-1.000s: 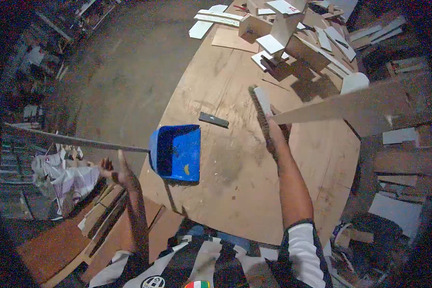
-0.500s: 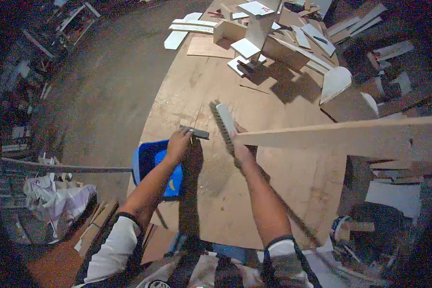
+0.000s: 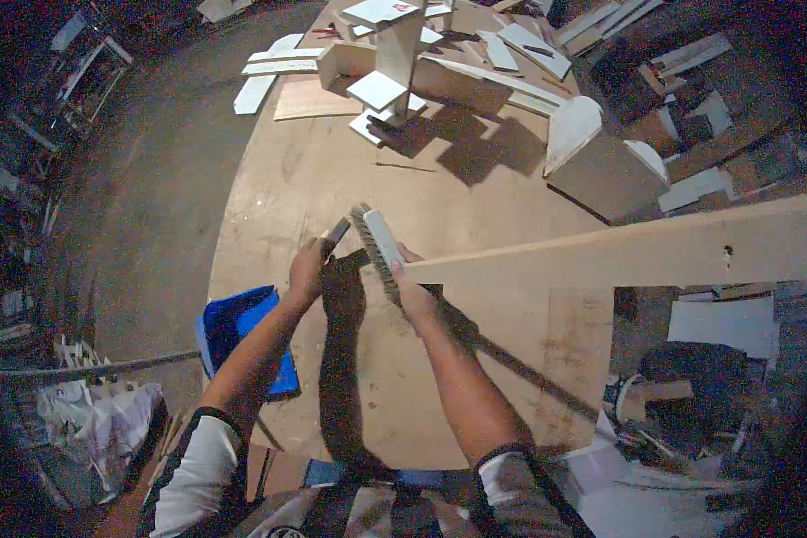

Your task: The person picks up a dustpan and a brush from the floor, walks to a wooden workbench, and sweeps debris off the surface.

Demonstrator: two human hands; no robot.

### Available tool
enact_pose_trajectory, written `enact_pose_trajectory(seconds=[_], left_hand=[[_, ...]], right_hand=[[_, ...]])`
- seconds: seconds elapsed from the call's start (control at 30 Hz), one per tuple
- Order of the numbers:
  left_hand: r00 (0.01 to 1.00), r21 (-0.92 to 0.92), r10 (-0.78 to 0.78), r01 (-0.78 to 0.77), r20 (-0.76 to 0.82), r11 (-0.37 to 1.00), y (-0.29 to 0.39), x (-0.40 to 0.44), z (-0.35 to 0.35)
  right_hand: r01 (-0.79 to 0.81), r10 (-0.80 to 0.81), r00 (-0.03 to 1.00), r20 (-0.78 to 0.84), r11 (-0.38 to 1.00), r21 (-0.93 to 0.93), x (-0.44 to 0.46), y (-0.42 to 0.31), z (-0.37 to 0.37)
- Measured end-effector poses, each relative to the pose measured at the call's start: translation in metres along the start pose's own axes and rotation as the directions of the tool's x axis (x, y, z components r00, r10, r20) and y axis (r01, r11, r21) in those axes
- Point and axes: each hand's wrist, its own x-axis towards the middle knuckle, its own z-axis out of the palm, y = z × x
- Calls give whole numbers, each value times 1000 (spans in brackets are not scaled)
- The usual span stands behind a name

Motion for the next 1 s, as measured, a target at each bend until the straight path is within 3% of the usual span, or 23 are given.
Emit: enact_pose_trajectory(seconds=[0.07, 0.13, 0.23, 0.3, 0.37, 0.43, 0.5, 0.6, 0.63, 0.67, 0.7, 0.77, 0.8, 0.9, 1.0], left_hand=[[997, -183, -79, 79, 5, 980, 25, 17, 15], [996, -230, -94, 91, -1, 969, 47, 33, 38], [994, -291, -86, 65, -61, 955, 75, 57, 77], [989, -307, -141, 148, 45, 940, 103, 73, 90], [995, -313, -98, 94, 2, 945, 126, 84, 115], [994, -203, -66, 82, 86, 976, 149, 98, 132], [987, -182, -69, 96, 146, 979, 176, 109, 147], [984, -129, 46, -24, 172, 991, 208, 121, 173], [983, -244, 106, -68, 148, 967, 219, 124, 181], [980, -355, 163, -112, 117, 928, 226, 126, 187], [980, -356, 161, -110, 118, 928, 230, 127, 192], [991, -514, 121, -77, 54, 855, 232, 123, 199], [991, -511, 121, -76, 55, 856, 228, 118, 199], [999, -568, 15, -36, -40, 822, 208, 98, 173], [992, -600, -119, 70, -42, 797, 187, 94, 141]], right_hand=[[-8, 8, 1000, -27, 1000, 6, 8, 4, -15], [-17, 17, 998, -55, 1000, 13, 16, 2, -32], [-141, 152, 985, -75, 981, 134, 29, -6, -63], [31, -29, 987, -157, 999, 8, 42, 10, -85], [-22, 36, 989, -141, 995, 101, 49, 17, -109], [88, -99, 966, -237, 995, -56, 64, 50, -132], [83, -115, 958, -263, 988, -131, 64, 58, -159], [80, -147, 945, -292, 970, -227, 71, 54, -194], [82, -161, 938, -308, 964, -254, 73, 51, -201], [-10, -34, 951, -308, 990, -141, 68, 24, -204], [-12, -33, 951, -307, 990, -142, 71, 15, -207], [-14, -37, 952, -305, 987, -163, 81, 6, -212], [45, -118, 942, -313, 972, -232, 101, 35, -219], [-41, -43, 924, -379, 977, -210, 136, 15, -197], [109, -239, 888, -393, 939, -325, 205, 21, -187]])
